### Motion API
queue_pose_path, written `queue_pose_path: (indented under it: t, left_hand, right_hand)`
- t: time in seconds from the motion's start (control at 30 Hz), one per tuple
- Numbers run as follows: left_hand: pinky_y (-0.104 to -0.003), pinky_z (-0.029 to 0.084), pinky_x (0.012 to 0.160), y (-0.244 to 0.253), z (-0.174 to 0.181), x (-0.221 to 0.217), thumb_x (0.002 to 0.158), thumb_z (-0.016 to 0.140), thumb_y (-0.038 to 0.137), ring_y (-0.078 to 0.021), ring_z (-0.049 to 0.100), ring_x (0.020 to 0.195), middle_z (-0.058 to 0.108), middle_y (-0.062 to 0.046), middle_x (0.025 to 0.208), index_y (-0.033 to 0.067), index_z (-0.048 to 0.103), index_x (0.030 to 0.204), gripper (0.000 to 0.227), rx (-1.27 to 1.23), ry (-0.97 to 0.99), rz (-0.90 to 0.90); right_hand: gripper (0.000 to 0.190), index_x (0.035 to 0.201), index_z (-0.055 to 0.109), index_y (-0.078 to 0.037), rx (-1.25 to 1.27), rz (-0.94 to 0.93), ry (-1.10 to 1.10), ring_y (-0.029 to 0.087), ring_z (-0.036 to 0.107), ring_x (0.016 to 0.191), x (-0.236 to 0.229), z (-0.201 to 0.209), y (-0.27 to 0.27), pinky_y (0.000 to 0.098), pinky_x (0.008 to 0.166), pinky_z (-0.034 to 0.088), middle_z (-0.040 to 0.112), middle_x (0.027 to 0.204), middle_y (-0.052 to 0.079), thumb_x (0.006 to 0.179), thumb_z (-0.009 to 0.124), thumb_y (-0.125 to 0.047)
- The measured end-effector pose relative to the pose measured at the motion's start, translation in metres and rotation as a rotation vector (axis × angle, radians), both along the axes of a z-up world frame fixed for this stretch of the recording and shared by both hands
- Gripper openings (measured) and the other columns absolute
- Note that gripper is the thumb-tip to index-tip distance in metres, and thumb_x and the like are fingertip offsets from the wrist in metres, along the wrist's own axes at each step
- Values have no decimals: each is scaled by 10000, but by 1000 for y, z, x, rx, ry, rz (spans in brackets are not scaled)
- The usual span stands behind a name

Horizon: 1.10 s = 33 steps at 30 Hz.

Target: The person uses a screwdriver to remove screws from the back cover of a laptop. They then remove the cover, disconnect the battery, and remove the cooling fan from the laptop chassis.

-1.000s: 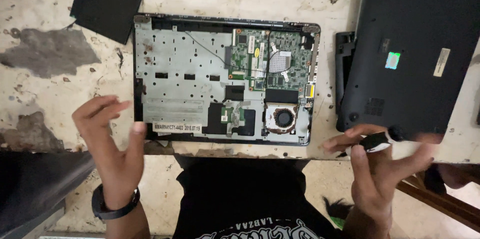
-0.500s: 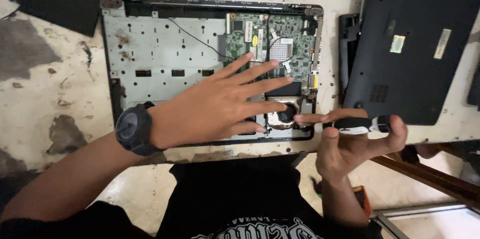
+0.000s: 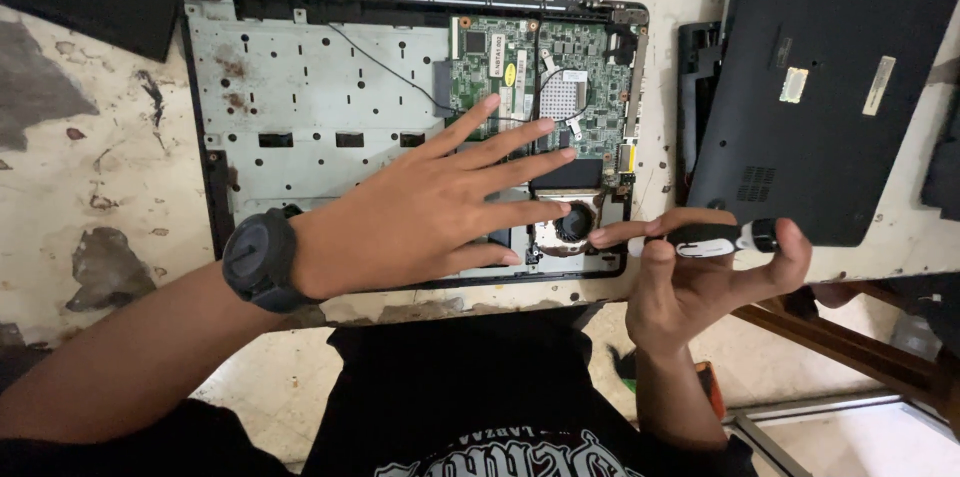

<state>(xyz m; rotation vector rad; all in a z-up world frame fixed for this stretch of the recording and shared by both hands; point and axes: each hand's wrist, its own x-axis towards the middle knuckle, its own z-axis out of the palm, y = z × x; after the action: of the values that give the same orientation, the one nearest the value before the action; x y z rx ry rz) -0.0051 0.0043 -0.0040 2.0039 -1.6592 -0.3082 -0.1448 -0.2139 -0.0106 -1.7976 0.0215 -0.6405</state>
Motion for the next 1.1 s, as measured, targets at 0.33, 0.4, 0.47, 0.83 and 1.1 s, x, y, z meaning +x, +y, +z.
queue_pose_path:
  t: [0.33,0.4,0.47,0.83,1.1]
  left_hand:
    - [-621,62,1313,0,-5,0,1016,648,441,-349,202,1608,334,-149,1706,181,551,1542,595,-9,-15,-5]
    - [-619,54,1312,0,-5,0,1021,646,436,-350,208,1607,338,-157,1704,176,559,1534,582,-17,-5,-9]
    - [-622,84,1312,0,-5,0,1010,678,429,-354,233,1599,375,-151,1689,166,593,1513,574,-42,-11,-6]
    - [-631,61,1306,2,-12,0,1043,592,460,-350,174,1609,302,-151,1715,177,547,1546,578,-17,-41,-29]
    - [-623,21,1299,-1,-17,0,1019,606,478,-356,150,1608,288,-141,1718,202,530,1547,601,-6,7,-36]
  right_hand:
    - [665,1469,217,-370,-80,15,-26,289,528,694,3,3,2,535,675,677,459,1081,245,1059,492,76]
    - [657,1430,204,-335,-186,23,-87,339,544,657,4,4,-2,532,627,672,489,942,296,1014,497,80]
    - [654,1429,325,-261,-329,61,-298,421,669,815,-2,-1,-14,455,712,655,475,1112,273,899,682,-123]
    - [488,1391,256,-177,-468,120,-226,444,690,686,-6,19,-8,396,610,576,568,931,395,1019,515,3]
    - [686,1429,311,-278,-615,-67,-288,246,528,803,-4,12,-2,371,577,615,392,1096,176,911,757,-221]
